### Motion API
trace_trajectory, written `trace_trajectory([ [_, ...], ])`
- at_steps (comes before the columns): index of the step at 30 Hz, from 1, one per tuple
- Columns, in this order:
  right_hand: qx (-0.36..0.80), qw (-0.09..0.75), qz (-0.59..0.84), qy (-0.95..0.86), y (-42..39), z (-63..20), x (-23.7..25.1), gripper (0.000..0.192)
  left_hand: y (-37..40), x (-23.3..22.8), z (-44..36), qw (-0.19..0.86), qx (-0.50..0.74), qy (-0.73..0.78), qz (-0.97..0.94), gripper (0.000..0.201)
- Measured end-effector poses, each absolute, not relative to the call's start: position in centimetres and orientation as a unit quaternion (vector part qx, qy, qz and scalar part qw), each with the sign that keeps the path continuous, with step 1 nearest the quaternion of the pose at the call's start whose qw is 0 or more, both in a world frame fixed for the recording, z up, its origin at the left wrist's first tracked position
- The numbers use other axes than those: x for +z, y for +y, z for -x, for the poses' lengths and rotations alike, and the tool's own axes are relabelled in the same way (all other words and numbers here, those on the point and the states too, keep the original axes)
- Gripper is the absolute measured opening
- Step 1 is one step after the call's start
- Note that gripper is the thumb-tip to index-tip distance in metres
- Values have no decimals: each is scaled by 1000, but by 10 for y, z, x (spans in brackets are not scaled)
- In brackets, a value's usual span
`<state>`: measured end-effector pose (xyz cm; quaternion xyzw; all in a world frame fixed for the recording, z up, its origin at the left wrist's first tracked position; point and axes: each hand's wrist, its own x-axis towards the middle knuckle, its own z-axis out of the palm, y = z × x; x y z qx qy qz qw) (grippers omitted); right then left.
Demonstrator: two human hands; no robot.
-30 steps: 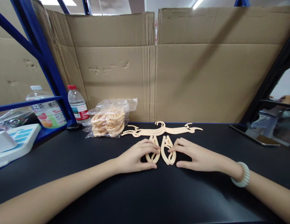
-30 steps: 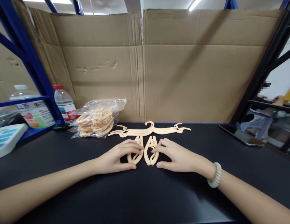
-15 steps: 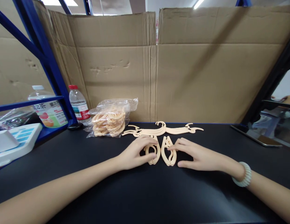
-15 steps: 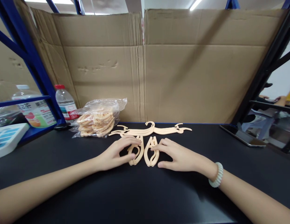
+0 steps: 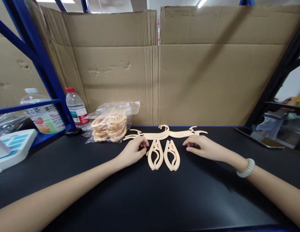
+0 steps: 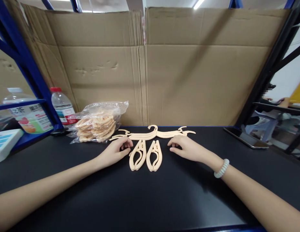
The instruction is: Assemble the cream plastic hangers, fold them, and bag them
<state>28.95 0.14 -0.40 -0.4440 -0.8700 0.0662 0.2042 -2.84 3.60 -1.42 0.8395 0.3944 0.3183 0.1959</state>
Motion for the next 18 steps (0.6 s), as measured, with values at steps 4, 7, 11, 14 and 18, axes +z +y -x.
trace_trajectory([
  [4, -20, 257, 480, -838, 22, -313, -13, 26, 40, -13, 28, 264, 339, 428, -796, 11],
  [7, -65, 270, 498, -821, 34, -327, -24, 32, 42, -11, 27, 291, 355, 442, -771, 10],
  [11, -75, 252, 500, -826, 42, -334, -36, 35, 41, -11, 27, 302, 362, 437, -766, 9],
  [14, -79, 242, 494, -831, 44, -333, -38, 33, 40, -11, 28, 306, 360, 433, -768, 10],
  [18, -71, 244, 483, -838, 44, -331, -36, 27, 40, -11, 27, 289, 352, 433, -778, 9],
])
